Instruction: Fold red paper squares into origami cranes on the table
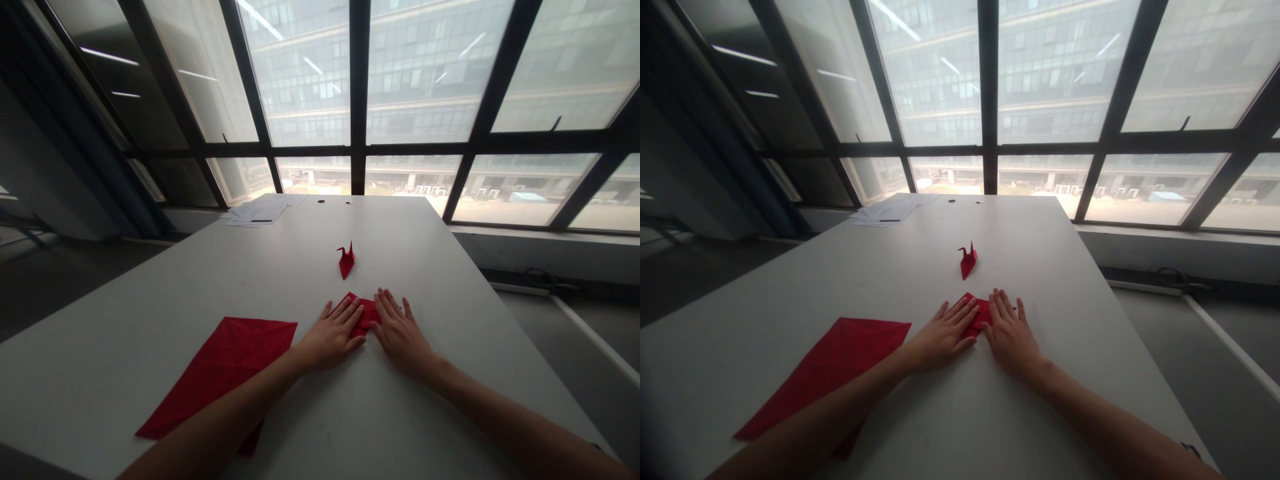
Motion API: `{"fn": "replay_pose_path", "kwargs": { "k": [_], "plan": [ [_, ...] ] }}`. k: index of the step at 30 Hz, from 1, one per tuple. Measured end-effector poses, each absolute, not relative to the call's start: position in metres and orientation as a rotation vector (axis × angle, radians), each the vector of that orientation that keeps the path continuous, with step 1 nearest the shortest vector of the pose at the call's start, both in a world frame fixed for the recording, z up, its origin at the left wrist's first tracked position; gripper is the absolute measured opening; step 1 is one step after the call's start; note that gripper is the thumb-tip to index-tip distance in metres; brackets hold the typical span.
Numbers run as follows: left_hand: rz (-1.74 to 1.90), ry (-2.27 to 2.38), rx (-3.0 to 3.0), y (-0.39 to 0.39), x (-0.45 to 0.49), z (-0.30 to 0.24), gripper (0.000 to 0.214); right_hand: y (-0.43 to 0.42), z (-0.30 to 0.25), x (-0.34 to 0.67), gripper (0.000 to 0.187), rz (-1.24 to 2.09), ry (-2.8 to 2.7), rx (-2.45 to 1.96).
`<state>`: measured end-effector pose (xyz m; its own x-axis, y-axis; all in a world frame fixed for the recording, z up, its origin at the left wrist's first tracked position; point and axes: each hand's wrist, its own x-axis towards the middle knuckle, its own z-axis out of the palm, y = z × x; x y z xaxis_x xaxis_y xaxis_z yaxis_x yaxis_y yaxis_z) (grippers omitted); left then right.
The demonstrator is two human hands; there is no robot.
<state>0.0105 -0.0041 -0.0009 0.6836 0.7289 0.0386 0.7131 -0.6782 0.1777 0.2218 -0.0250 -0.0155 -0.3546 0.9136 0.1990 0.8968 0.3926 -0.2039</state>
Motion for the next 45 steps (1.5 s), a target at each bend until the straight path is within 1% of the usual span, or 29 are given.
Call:
{"fn": "replay_pose_path", "kwargs": {
  "k": [2,4,9,12,14,16,19,21,24,26,29,34,37,41,45],
  "plan": [
    [0.174,1.173,2.744,-0.004,0.010,-0.003,0.067,-0.031,-0.013,0.219,0.063,0.143,-2.515,-1.387],
    [0.181,1.169,2.745,-0.003,0.010,-0.004,0.067,-0.038,-0.013,0.217,0.067,0.193,-2.586,-1.318],
    [0.133,1.190,2.745,-0.005,0.010,-0.004,0.069,-0.051,-0.017,0.219,0.075,0.070,-2.553,-1.495],
    [0.102,1.207,2.743,-0.005,0.010,-0.002,0.071,-0.051,-0.016,0.218,0.078,-0.021,-2.433,-1.681],
    [0.103,1.204,2.739,-0.005,0.011,-0.002,0.071,-0.047,-0.015,0.217,0.079,-0.051,-2.357,-1.727],
    [0.125,1.195,2.738,-0.005,0.011,-0.002,0.071,-0.039,-0.015,0.217,0.076,-0.038,-2.374,-1.634],
    [0.172,1.179,2.741,-0.005,0.011,-0.004,0.071,-0.029,-0.019,0.220,0.071,0.075,-2.492,-1.464],
    [0.185,1.169,2.739,-0.005,0.010,-0.005,0.071,-0.024,-0.023,0.224,0.072,0.143,-2.496,-1.490],
    [0.205,1.161,2.723,-0.004,0.008,-0.007,0.071,-0.022,-0.028,0.229,0.078,0.156,-2.395,-1.646],
    [0.257,1.169,2.700,-0.004,0.008,-0.008,0.067,-0.021,-0.030,0.232,0.080,0.157,-2.345,-1.715],
    [0.389,1.210,2.647,0.000,0.009,-0.008,0.053,-0.020,-0.029,0.233,0.079,0.176,-2.320,-1.740],
    [0.668,1.360,2.539,0.006,0.009,-0.003,0.028,-0.020,-0.028,0.232,0.073,0.194,-2.280,-1.728],
    [0.769,1.412,2.479,0.007,0.008,0.002,0.017,-0.018,-0.027,0.231,0.066,0.177,-2.247,-1.711],
    [0.812,1.376,2.450,0.009,0.008,0.003,0.006,-0.014,-0.022,0.234,0.045,0.117,-2.223,-1.619],
    [0.800,1.342,2.430,0.012,0.007,0.001,0.003,-0.012,-0.015,0.237,0.030,0.106,-2.192,-1.510]
  ]
}}
